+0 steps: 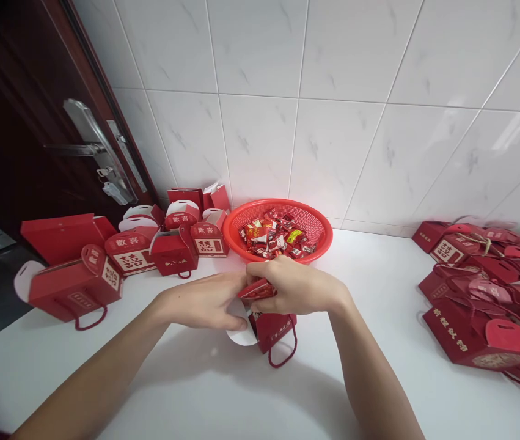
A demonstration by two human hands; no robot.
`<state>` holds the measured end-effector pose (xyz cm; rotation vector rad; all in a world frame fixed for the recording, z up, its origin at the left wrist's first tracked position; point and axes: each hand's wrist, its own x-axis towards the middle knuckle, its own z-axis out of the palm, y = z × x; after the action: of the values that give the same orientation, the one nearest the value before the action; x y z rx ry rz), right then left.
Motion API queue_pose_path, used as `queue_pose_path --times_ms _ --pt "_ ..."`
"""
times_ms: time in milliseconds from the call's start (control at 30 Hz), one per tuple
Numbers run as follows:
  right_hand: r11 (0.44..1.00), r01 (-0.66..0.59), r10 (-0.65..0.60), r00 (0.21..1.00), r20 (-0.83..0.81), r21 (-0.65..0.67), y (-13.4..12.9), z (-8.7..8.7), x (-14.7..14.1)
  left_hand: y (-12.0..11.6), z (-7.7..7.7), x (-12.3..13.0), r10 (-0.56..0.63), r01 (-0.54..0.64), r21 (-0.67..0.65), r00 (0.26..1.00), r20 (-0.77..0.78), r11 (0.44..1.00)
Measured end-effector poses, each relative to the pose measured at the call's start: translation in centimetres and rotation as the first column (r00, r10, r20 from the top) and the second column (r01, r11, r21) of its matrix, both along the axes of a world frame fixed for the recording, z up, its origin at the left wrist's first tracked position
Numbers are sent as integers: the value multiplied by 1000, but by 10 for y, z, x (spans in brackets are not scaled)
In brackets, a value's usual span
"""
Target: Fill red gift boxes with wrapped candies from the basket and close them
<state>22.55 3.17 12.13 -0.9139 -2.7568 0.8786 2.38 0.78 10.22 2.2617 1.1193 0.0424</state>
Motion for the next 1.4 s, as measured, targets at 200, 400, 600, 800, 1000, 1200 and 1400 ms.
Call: queue_pose_path --times_ms 200,400,600,800,1000,1200,1400 --pt "994 -97 98 995 6 -56 6 -2 -3 3 0 -2 5 -5 -17 999 42 1000" --pt "995 36 -15 977 211 -97 8 -2 1 4 -3 -6 30 -30 -38 1000 -5 999" --pt "978 104 -64 974 216 -181 9 -3 7 4 -5 -7 32 -30 -76 999 34 997" --pt "978 161 -125 961 246 -131 5 2 8 3 -3 -6 44 -42 -75 999 27 996" --pt "983 170 -156 974 167 -72 0 3 19 0 5 -11 71 -74 -68 997 -40 995" --pt "992 124 -123 991 46 -10 -5 -6 26 1 7 -23 56 -56 -40 998 11 998" --pt "972 215 -189 958 -215 100 -13 -39 25 2 9 -27 31 -31 -31 1000 -8 999"
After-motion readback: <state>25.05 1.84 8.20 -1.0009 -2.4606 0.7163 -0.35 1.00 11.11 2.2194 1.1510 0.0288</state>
